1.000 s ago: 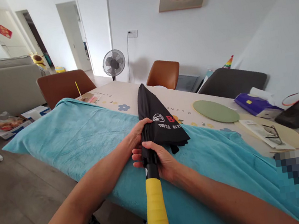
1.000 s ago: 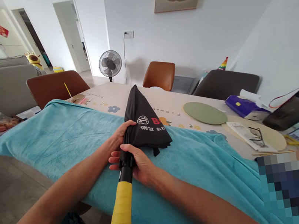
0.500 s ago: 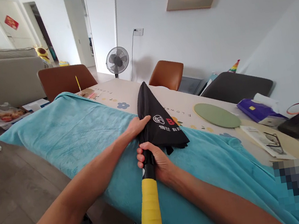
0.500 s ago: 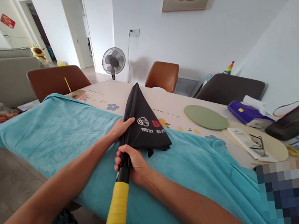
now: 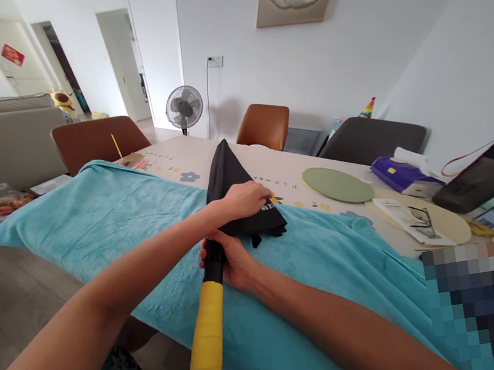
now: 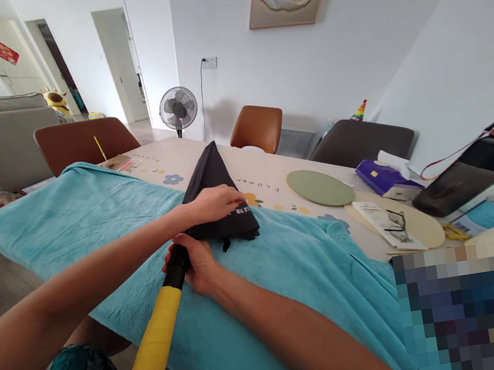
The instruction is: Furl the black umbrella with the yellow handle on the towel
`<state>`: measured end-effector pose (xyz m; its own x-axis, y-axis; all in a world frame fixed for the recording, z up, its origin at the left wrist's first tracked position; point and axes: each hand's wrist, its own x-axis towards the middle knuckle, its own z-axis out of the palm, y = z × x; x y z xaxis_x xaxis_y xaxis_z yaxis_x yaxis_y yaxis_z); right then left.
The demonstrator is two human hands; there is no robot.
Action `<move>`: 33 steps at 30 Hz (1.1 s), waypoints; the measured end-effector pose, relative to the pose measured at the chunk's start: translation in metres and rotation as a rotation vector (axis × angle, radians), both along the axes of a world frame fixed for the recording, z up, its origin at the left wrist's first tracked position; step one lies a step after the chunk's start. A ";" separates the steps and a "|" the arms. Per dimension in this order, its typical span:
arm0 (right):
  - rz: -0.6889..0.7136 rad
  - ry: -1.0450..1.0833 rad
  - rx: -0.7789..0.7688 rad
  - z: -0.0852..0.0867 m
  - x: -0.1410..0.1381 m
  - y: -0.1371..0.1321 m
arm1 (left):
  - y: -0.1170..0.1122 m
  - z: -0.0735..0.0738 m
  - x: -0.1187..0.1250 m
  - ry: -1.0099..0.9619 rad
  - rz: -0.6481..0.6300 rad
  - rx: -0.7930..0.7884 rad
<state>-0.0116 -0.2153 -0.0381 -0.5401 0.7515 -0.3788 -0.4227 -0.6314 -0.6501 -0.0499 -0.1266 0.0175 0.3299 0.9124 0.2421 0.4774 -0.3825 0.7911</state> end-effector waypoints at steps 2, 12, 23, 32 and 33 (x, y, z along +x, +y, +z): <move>-0.008 0.010 0.018 -0.001 0.000 0.000 | 0.009 -0.001 0.017 0.071 -0.113 -0.047; -0.008 0.030 0.023 0.000 0.000 -0.001 | 0.023 0.005 0.027 0.311 -0.091 0.169; 0.052 -0.011 -0.042 0.005 0.002 -0.002 | 0.001 0.041 -0.091 -0.398 0.391 0.144; 0.080 -0.014 -0.079 0.009 0.003 -0.003 | -0.022 -0.045 -0.175 -0.576 0.669 -0.118; 0.087 -0.011 -0.082 0.009 0.003 -0.002 | -0.022 -0.051 -0.174 -0.593 0.668 -0.157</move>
<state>-0.0082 -0.2177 -0.0286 -0.5974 0.6685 -0.4430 -0.3571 -0.7164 -0.5994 -0.2240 -0.1486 -0.0340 -0.4190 0.9059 0.0608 0.0589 -0.0396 0.9975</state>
